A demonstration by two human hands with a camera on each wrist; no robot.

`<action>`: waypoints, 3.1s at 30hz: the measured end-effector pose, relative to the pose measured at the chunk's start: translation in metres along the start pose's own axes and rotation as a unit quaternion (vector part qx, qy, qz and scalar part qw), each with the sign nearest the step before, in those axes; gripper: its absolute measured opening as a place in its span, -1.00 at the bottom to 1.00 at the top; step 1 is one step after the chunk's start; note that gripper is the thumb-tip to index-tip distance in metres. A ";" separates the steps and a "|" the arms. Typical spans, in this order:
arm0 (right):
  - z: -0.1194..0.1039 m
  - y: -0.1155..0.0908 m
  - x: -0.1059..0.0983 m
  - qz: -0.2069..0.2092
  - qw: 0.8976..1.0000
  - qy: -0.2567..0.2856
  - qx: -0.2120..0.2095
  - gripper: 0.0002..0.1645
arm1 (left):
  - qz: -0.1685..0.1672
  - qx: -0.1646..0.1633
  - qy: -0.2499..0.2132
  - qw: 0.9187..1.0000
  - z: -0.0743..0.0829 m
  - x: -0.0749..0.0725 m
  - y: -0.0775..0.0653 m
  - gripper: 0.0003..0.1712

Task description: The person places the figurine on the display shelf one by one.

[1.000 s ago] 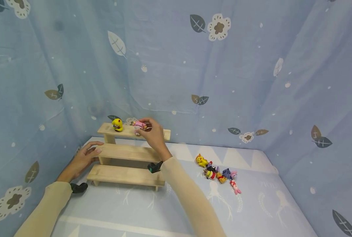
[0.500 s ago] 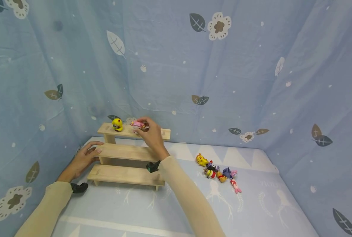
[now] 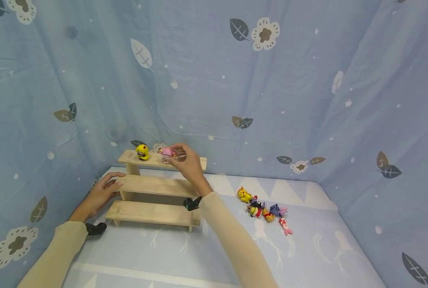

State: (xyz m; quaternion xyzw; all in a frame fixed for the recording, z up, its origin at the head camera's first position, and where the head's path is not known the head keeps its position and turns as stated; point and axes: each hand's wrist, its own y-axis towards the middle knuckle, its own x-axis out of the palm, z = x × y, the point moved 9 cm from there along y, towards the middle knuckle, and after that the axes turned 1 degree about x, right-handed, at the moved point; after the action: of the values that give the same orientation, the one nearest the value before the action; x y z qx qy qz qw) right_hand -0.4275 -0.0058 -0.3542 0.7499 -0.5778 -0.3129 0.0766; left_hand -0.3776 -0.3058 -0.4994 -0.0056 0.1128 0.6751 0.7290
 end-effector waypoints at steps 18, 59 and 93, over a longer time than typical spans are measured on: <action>0.015 -0.039 -0.085 0.053 0.999 -0.005 -0.006 -0.61 | 0.004 -0.006 0.008 1.000 0.000 0.001 0.000 -0.31; 0.173 -0.141 -0.193 0.019 0.959 -0.152 0.239 -0.52 | 0.012 -0.024 0.008 1.000 0.000 0.002 0.000 -0.27; 0.182 -0.136 -0.186 -0.027 0.946 -0.202 0.250 -0.46 | 0.020 -0.023 0.004 1.000 -0.001 0.002 -0.005 -0.32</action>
State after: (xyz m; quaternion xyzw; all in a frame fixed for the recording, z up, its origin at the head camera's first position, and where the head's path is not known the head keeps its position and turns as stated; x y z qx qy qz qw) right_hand -0.4434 0.2526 -0.4924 0.6812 -0.6203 -0.3055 -0.2406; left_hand -0.3731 -0.3044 -0.5011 -0.0226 0.1005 0.6919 0.7146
